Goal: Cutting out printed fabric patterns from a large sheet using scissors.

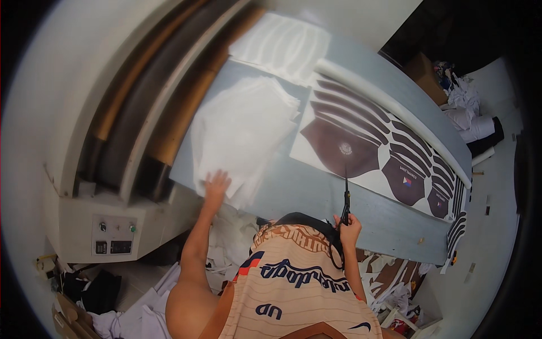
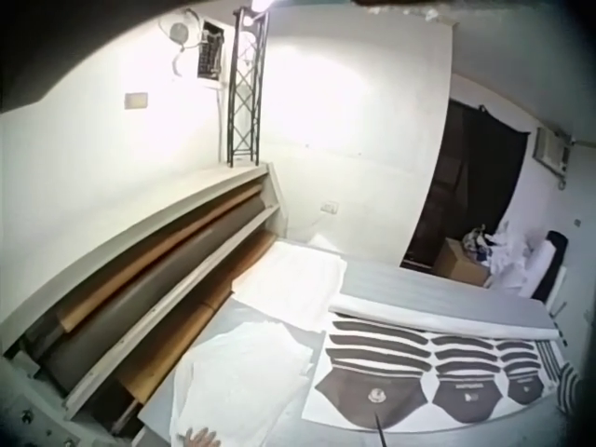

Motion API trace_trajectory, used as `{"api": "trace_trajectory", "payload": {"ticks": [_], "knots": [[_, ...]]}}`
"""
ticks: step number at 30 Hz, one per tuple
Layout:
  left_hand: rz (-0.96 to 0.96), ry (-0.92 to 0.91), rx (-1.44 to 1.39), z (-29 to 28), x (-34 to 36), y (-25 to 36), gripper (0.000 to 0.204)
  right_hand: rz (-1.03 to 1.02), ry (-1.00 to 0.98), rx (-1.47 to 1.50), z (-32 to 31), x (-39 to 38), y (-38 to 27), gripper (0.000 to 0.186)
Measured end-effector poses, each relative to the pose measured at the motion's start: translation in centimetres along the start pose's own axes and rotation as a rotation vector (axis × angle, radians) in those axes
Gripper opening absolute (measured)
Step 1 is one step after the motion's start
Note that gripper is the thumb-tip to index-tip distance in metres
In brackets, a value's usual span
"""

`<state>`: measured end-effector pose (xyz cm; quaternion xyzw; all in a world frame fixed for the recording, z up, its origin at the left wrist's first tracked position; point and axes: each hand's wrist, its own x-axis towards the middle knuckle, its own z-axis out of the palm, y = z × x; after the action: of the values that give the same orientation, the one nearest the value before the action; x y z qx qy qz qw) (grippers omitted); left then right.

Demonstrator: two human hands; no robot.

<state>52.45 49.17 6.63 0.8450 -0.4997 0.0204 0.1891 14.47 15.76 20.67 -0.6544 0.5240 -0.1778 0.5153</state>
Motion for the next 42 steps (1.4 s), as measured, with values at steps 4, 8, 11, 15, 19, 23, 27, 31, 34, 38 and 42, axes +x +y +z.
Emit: {"api": "trace_trajectory", "payload": {"ticks": [4, 8, 11, 15, 19, 23, 27, 31, 34, 38, 42], "knots": [[-0.280, 0.128, 0.116, 0.7, 0.1, 0.9, 0.049, -0.011, -0.053, -0.012, 1.7, 0.9, -0.4, 0.024], [-0.579, 0.078, 0.093, 0.4, 2.6, 5.7, 0.076, -0.004, -0.088, -0.006, 3.4, 1.0, -1.5, 0.027], [-0.718, 0.183, -0.095, -1.5, 2.6, 8.0, 0.096, -0.052, -0.093, -0.082, 3.0, 0.8, -1.8, 0.023], [-1.084, 0.584, -0.608, -0.6, -0.8, 5.1, 0.078, -0.097, -0.103, -0.117, 3.6, 0.3, -2.2, 0.022], [-1.340, 0.805, -1.220, 1.0, -2.7, -3.1, 0.055, -0.053, -0.174, -0.113, 5.1, 0.0, -2.6, 0.023], [-1.136, 0.591, -0.900, -0.1, 6.3, -9.0, 0.082, -0.012, -0.164, -0.074, 4.9, 0.1, -2.7, 0.023], [-0.865, 0.440, -0.471, 1.1, 12.0, -16.5, 0.100, -0.007, -0.188, -0.048, 4.2, -0.5, -2.8, 0.022], [-0.853, 0.239, -0.712, 3.0, 18.0, -18.2, 0.114, 0.056, -0.068, -0.141, 2.5, -1.4, -2.6, 0.026], [-0.881, 0.169, -0.401, 1.0, 15.9, -22.3, 0.105, 0.074, -0.095, -0.143, 2.5, -2.1, -3.8, 0.028], [-0.930, 0.065, -0.378, 1.2, 19.8, -19.9, 0.079, 0.026, 0.002, -0.212, 1.0, -1.9, -1.5, 0.031], [-0.735, 0.194, -0.158, 0.7, 22.1, -16.8, 0.060, 0.060, 0.079, -0.210, 0.5, -1.9, -1.7, 0.024]]}}
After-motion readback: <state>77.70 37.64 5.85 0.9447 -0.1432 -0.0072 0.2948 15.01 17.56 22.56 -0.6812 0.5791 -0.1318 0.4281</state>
